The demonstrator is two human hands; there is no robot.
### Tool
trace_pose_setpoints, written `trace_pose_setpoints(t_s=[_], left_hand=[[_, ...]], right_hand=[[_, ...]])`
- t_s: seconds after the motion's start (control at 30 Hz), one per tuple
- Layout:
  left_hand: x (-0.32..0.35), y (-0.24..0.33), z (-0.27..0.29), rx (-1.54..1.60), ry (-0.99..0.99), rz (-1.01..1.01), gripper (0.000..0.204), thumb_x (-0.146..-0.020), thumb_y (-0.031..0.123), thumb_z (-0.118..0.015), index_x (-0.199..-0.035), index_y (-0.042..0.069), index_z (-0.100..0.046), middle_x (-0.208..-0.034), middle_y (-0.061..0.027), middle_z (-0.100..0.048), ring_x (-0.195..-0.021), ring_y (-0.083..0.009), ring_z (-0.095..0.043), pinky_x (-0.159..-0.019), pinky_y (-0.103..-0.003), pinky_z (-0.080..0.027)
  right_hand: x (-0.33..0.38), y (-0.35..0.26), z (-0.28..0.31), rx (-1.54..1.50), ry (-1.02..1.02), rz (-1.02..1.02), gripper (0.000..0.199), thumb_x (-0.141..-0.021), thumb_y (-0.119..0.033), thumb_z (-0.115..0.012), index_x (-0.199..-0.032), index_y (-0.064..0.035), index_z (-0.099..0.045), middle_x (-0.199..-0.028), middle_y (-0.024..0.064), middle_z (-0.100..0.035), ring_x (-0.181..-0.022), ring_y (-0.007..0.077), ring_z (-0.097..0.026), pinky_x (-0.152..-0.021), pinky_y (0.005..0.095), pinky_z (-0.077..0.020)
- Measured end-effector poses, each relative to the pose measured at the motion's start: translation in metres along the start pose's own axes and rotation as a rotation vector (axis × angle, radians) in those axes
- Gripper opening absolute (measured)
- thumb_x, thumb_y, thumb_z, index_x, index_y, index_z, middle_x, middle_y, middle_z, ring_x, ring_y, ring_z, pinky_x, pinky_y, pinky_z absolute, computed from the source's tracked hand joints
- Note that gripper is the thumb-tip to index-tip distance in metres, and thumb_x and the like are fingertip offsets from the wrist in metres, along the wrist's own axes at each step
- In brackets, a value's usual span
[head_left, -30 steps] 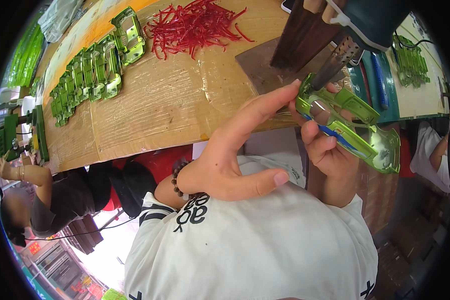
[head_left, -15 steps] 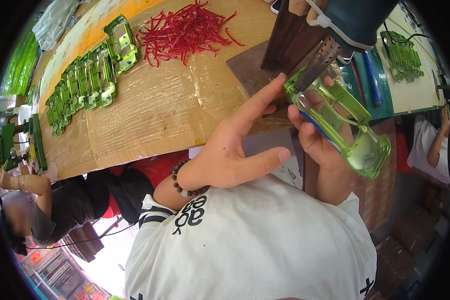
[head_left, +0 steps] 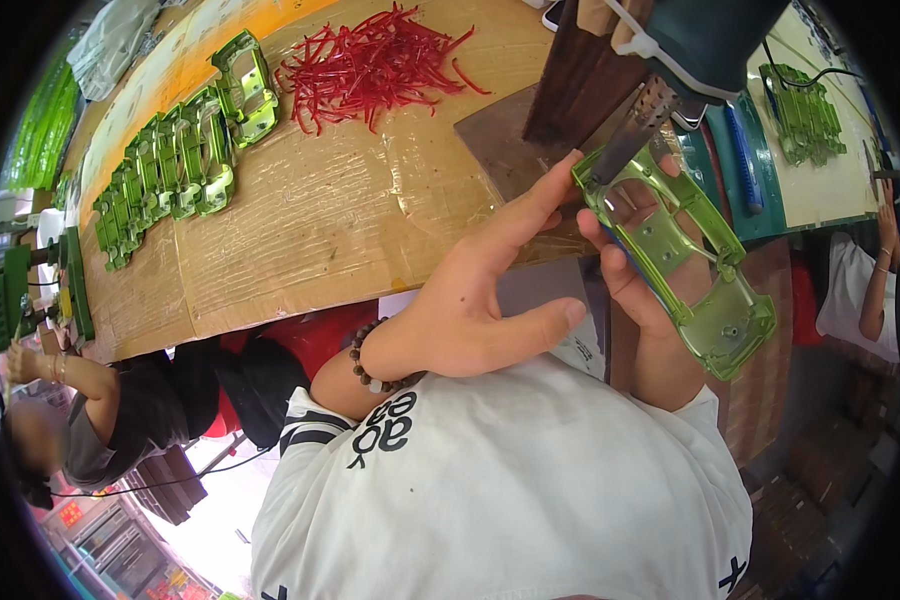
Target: The person assembles green translucent plastic components by hand. They pick up individual parts, align them, and press them together to form a single unit. The person then places the assembled unit on a wooden table next to a pile of red plastic shavings and other finished parts.
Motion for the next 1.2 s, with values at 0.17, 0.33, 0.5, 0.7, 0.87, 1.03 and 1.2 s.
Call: trace_pose_setpoints(t_s=[0.17, 0.33, 0.5, 0.7, 0.87, 1.03, 1.2], left_hand=[[-0.001, -0.001, -0.002, 0.015, -0.003, 0.013, 0.080, -0.075, 0.008, -0.062, -0.139, -0.001, -0.015, -0.141, -0.0165, -0.026, -0.128, -0.0241, -0.030, -0.103, -0.035, -0.025], [0.001, -0.002, -0.003, 0.042, -0.010, 0.043, 0.080, -0.075, 0.007, -0.062, -0.139, -0.001, -0.014, -0.142, -0.0169, -0.024, -0.130, -0.0246, -0.028, -0.105, -0.035, -0.022], [0.003, -0.001, -0.002, 0.018, -0.027, 0.043, 0.081, -0.075, 0.007, -0.062, -0.139, -0.002, -0.013, -0.144, -0.0177, -0.020, -0.132, -0.0246, -0.022, -0.106, -0.034, -0.019], [0.005, -0.002, -0.001, 0.011, -0.016, 0.027, 0.080, -0.075, 0.007, -0.062, -0.139, -0.003, -0.014, -0.144, -0.0183, -0.019, -0.133, -0.0243, -0.019, -0.106, -0.034, -0.018], [0.005, -0.005, 0.002, -0.005, 0.026, 0.091, 0.077, -0.077, 0.008, -0.061, -0.138, -0.003, -0.016, -0.143, -0.0190, -0.021, -0.131, -0.0258, -0.024, -0.105, -0.035, -0.021], [0.015, -0.001, 0.014, -0.166, 0.118, 0.127, 0.073, -0.079, 0.009, -0.059, -0.138, -0.003, -0.019, -0.141, -0.0191, -0.025, -0.126, -0.0272, -0.034, -0.103, -0.037, -0.027], [0.039, 0.005, 0.037, -0.034, 0.273, 0.078, 0.068, -0.080, 0.008, -0.057, -0.137, -0.002, -0.022, -0.141, -0.0181, -0.026, -0.127, -0.0259, -0.033, -0.104, -0.037, -0.024]], right_hand=[[0.002, -0.011, 0.005, 0.099, 0.034, 0.170, 0.048, -0.094, -0.039, -0.033, -0.124, -0.0013, -0.039, -0.128, 0.0239, -0.041, -0.116, 0.0443, -0.040, -0.084, 0.0449, -0.0491], [0.000, -0.010, -0.001, 0.166, -0.031, 0.136, 0.049, -0.094, -0.039, -0.034, -0.123, -0.0007, -0.040, -0.127, 0.0246, -0.041, -0.115, 0.0439, -0.042, -0.083, 0.0443, -0.0497], [-0.001, -0.004, -0.004, 0.117, -0.065, -0.001, 0.048, -0.094, -0.039, -0.034, -0.119, 0.0005, -0.042, -0.122, 0.0246, -0.044, -0.116, 0.0448, -0.040, -0.084, 0.0454, -0.0484], [-0.004, -0.003, -0.002, 0.052, -0.036, -0.013, 0.046, -0.093, -0.039, -0.035, -0.119, -0.0012, -0.043, -0.119, 0.0241, -0.047, -0.118, 0.0454, -0.038, -0.088, 0.0485, -0.0449], [0.002, -0.006, 0.006, 0.006, 0.070, 0.133, 0.046, -0.093, -0.037, -0.035, -0.127, -0.0061, -0.040, -0.129, 0.0232, -0.039, -0.119, 0.0452, -0.036, -0.091, 0.0504, -0.0427], [0.036, 0.000, 0.026, 0.171, 0.533, 0.289, 0.051, -0.093, -0.034, -0.036, -0.131, -0.0006, -0.032, -0.134, 0.0266, -0.030, -0.121, 0.0465, -0.032, -0.091, 0.0615, -0.0377], [0.073, -0.038, -0.003, 0.540, 0.546, 0.458, 0.067, -0.081, -0.029, -0.053, -0.130, 0.0087, -0.026, -0.130, 0.0285, -0.034, -0.115, 0.0421, -0.043, -0.089, 0.0555, -0.0417]])
Point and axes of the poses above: each hand's wrist, its own x-axis away from the middle knuckle, its own z-axis out of the back of the hand, y = z × x, the point moved 10 cm from there along -x, towards the middle knuckle
